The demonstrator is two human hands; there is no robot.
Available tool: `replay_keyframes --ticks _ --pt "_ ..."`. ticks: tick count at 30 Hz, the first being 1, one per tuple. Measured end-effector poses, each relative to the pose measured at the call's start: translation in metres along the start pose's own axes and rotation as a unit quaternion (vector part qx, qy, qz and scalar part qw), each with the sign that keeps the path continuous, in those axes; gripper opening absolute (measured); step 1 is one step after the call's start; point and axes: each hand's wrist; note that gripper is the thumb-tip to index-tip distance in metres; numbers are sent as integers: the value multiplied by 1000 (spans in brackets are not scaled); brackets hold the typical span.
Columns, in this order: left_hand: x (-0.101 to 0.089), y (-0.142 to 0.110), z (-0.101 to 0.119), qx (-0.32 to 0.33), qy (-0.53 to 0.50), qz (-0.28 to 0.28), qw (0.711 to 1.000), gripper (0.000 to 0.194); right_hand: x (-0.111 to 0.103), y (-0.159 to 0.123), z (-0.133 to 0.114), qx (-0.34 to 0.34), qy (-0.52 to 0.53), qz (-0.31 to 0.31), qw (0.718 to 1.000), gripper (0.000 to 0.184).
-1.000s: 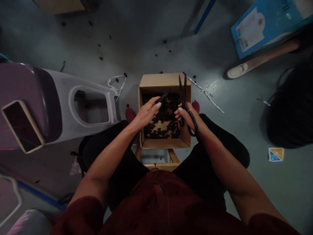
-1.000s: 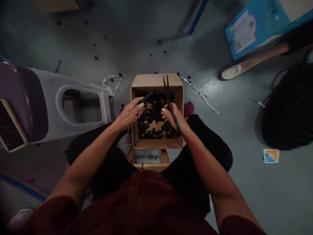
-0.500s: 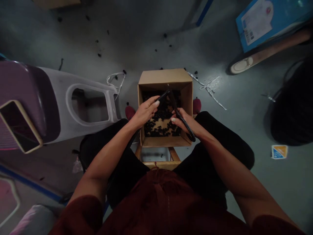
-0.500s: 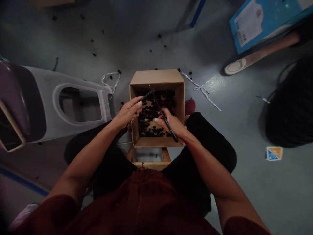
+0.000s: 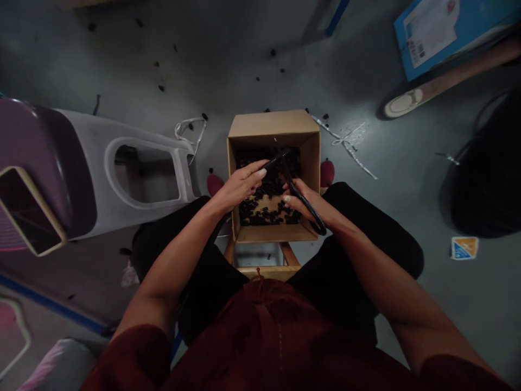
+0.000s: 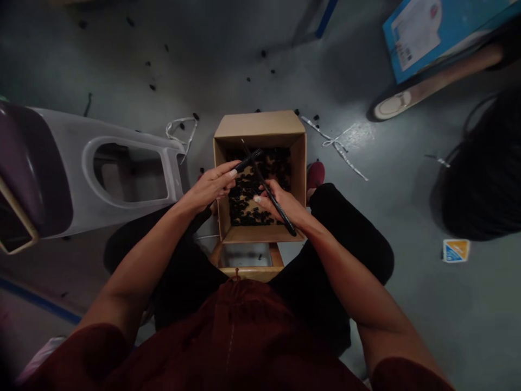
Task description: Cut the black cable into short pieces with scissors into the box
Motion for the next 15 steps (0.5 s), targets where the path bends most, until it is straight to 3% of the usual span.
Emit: replay_keyframes --ticks 15 --pt "-2 -1 4 -15 -6 -19 1000 38 0 -5 -10 31 -42 32 998 29"
Point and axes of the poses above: each hand's wrist, its own y-axis towards the middle knuckle, its own x-axis out of the palm, z = x × y, and after that the axes turned 9 degrees about -z, right-handed
